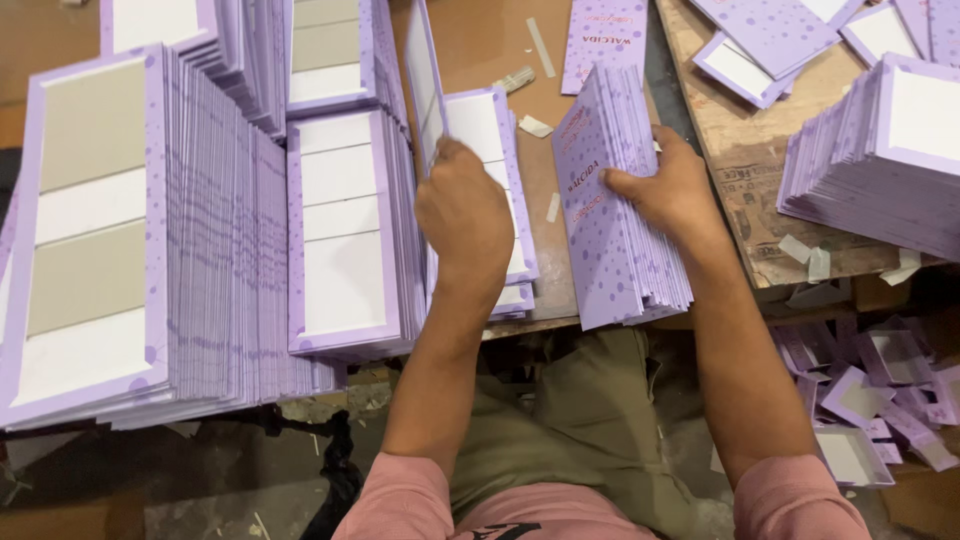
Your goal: The person repeatedly picks up purple rectangular cards from a large pile on the table, aligns them, and places them into a smaller stack. The person continues this repetitive stacking process throughout the clip.
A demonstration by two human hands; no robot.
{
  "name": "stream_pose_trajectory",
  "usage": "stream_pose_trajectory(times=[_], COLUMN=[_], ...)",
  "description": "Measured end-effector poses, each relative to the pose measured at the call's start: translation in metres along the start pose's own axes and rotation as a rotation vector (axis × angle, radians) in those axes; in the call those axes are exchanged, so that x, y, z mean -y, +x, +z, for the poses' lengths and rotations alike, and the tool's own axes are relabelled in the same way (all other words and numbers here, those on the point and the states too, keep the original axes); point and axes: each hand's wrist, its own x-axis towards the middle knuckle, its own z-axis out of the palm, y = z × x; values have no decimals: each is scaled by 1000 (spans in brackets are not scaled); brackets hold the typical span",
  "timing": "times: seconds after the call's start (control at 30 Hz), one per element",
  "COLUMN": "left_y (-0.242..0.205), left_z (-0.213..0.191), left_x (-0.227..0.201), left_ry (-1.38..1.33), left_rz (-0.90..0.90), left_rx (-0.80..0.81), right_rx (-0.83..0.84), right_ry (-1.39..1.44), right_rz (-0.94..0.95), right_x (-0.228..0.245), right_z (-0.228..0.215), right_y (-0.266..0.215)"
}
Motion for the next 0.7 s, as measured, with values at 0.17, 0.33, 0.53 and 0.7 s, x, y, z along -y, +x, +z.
stream_pose_trajectory(times=[0.17, 0.33, 0.53, 0.7], left_y=[38, 95, 72, -28], left_z=[33, 96, 122, 82], left_x=[-43, -140, -180, -83], left_ry=[-231, -176, -585, -835], left_rz=[470, 747, 980, 403], left_rx=[-226, -294, -313, 10], right_rx=[-29, -95, -67, -116], right_ry=[-19, -115, -117, -162], right_rz=[52, -52, 82, -102], right_x=[0, -20, -53, -54], right_z=[2, 6, 13, 17], right_y=[0, 11, 29, 23])
